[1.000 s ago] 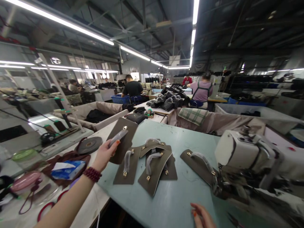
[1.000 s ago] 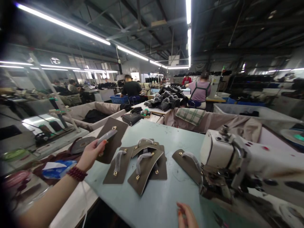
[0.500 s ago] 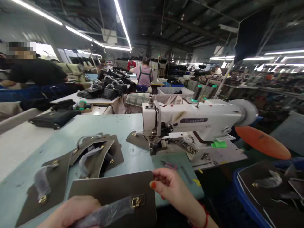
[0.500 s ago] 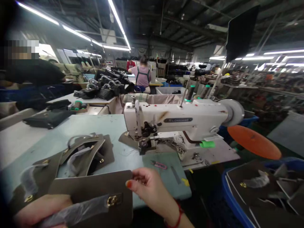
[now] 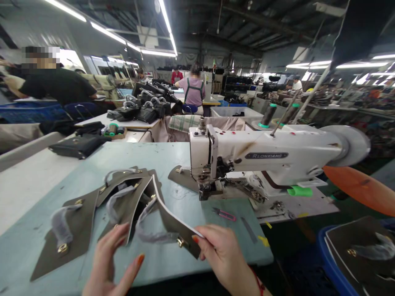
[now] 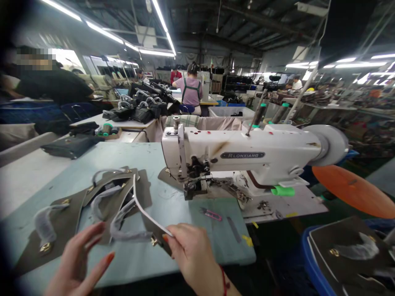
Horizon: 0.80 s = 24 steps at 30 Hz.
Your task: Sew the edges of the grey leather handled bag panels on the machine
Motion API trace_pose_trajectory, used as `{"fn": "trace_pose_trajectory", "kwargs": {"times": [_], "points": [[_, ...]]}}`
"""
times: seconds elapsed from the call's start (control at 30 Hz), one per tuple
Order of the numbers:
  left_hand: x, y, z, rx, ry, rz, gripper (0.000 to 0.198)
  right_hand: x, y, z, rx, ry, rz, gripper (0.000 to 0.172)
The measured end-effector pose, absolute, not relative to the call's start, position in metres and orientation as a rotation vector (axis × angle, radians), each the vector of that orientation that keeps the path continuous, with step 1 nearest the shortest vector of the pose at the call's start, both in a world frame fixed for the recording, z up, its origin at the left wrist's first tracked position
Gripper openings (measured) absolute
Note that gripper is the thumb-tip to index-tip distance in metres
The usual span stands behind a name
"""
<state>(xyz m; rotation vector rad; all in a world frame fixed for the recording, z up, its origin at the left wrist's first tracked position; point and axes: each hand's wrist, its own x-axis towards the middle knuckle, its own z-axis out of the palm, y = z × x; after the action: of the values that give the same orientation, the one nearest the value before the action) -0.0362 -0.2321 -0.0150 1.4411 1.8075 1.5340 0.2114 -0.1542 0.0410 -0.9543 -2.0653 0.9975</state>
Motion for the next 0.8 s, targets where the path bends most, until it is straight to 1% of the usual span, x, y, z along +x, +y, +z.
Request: {"fn": "trace_pose_trajectory", "kwargs": {"times": [0.07,0.13,0.2,0.27,0.37,0.43,0.63,0.8], "points": [[-0.013,-0.228,-0.044,0.931,1.508,1.525,0.06,0.205,-0.151,0.037,-0.934,-2.075,0.95,0.027],[0.011,-0.217,-0.059,0.604,1.194,1.491,0.06,0.198,-0.147,0.029,-0.911,-2.071,0.964,0.025],[0.029,-0.201,-0.061,0.453,0.949,1.428,0.054,0.192,-0.145,0.019,-0.898,-2.033,1.016,0.025],[0.038,-0.184,-0.055,0.356,0.831,1.362,0.046,0.186,-0.145,0.007,-0.925,-1.92,1.133,0.028],[0.043,-0.16,-0.043,0.212,0.814,1.318,0.038,0.179,-0.144,-0.01,-1.034,-1.607,1.418,0.035],[0.044,-0.147,-0.037,0.202,0.842,1.319,0.038,0.177,-0.139,-0.018,-1.093,-1.453,1.54,0.041],[0.039,-0.097,-0.021,0.406,1.058,1.305,0.033,0.177,-0.104,-0.027,-1.201,-1.483,1.572,0.051],[0.037,-0.057,-0.012,0.469,1.131,1.258,0.033,0.177,-0.074,-0.034,-1.192,-1.41,1.626,0.049]]}}
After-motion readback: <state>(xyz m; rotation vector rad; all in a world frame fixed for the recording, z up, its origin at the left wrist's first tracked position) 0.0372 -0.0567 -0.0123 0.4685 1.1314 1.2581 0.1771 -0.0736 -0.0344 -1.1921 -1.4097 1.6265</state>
